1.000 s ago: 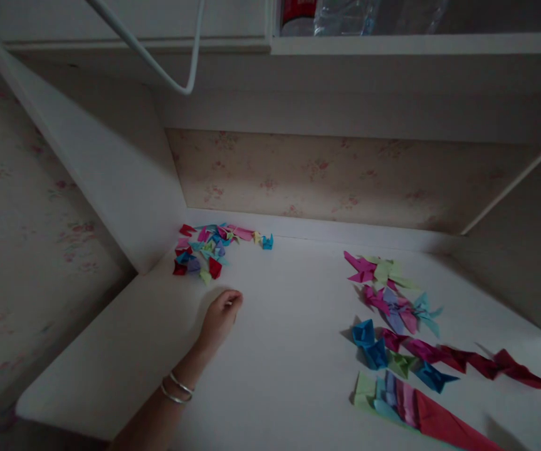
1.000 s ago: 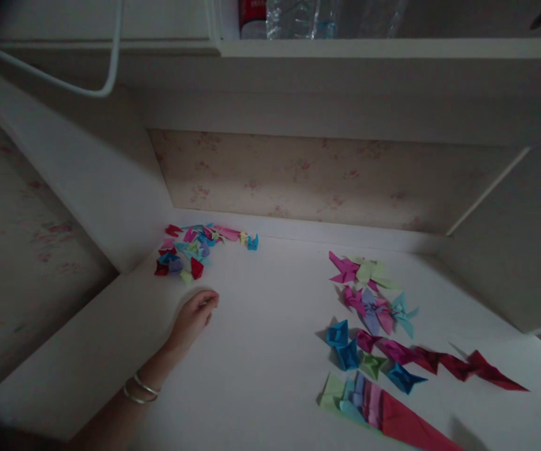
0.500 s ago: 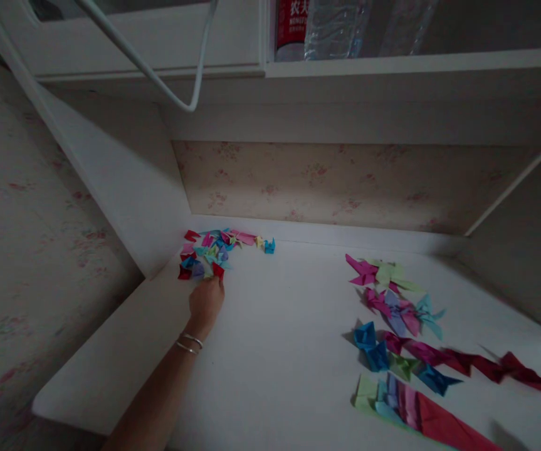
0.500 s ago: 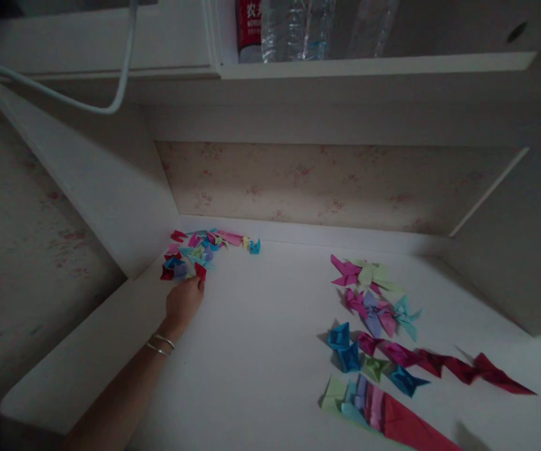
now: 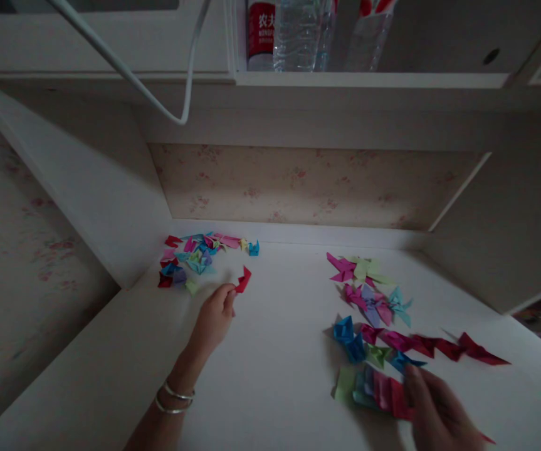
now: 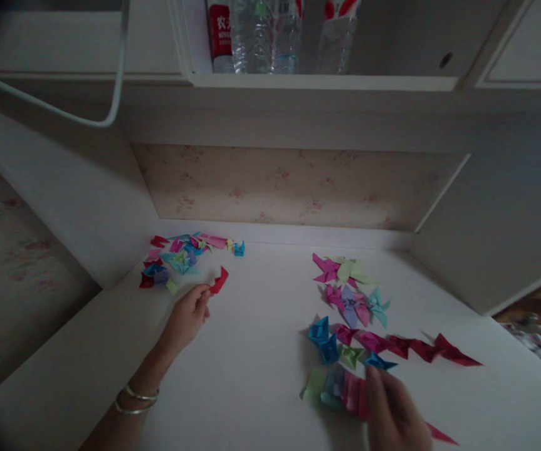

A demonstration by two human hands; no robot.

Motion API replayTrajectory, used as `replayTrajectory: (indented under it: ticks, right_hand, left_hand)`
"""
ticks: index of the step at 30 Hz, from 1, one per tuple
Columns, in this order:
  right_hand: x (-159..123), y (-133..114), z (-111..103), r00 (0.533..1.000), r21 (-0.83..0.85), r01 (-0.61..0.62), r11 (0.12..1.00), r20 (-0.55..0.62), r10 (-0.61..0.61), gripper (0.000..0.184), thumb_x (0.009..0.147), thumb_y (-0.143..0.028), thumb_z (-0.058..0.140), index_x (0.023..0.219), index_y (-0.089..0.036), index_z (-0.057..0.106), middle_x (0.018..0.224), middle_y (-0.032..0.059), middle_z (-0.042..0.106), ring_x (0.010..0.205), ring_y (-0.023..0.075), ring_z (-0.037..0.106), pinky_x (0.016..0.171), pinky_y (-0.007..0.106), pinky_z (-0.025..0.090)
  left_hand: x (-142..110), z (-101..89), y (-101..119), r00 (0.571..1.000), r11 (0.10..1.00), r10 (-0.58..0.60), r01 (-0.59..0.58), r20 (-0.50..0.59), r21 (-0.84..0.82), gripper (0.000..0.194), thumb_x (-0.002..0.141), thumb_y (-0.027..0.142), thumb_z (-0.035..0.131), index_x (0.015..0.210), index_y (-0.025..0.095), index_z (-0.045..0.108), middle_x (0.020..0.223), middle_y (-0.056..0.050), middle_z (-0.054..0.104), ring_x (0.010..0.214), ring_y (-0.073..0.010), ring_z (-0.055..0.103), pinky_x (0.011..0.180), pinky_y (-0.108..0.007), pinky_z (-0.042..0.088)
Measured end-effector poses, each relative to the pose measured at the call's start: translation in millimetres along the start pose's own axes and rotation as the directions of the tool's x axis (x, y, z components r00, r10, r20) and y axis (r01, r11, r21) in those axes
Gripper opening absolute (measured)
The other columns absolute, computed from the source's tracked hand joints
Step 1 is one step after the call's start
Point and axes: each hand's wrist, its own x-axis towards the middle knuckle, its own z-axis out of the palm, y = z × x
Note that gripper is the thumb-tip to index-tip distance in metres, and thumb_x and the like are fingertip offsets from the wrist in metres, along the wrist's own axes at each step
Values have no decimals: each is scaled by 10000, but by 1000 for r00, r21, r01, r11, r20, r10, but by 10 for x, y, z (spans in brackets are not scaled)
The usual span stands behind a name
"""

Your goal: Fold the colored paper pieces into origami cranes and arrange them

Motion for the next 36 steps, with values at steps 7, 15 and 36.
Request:
replayTrajectory:
  ticks: [7, 15, 36]
  right_hand:
    - [-459, -914, 1149, 852, 498, -125, 858, 497, -165, 629, 759, -525, 634, 1314, -275, 478, 1216, 87, 569, 778, 179, 617, 573, 274, 504]
    - [-356, -767, 1516, 736, 566, -352, 746, 659, -152, 496, 799, -481, 629, 1200, -192, 591, 996, 66, 681, 747, 174, 626, 629, 288, 503]
    - [-328, -655, 1503, 782, 684, -460, 566, 614, -106, 386, 731, -403, 731, 1038, -199, 615, 1043, 85, 684, 757, 173, 637, 676, 307, 500]
  left_hand:
    - [-273, 339, 310, 950, 915, 148, -27, 275, -402, 325, 927, 403, 365, 930, 163, 584, 639, 4, 571, 616, -140, 555, 612, -228, 422]
    - [-305, 327, 194, 918, 944, 173, -52, 356, -325, 325, 923, 380, 385, 932, 170, 633, 720, -22, 614, 653, -141, 569, 632, -239, 433]
    - [-269, 499, 109, 941, 779, -24, 229, 337, -584, 381, 798, 427, 605, 996, 102, 629, 722, -58, 676, 572, -133, 593, 545, -237, 452]
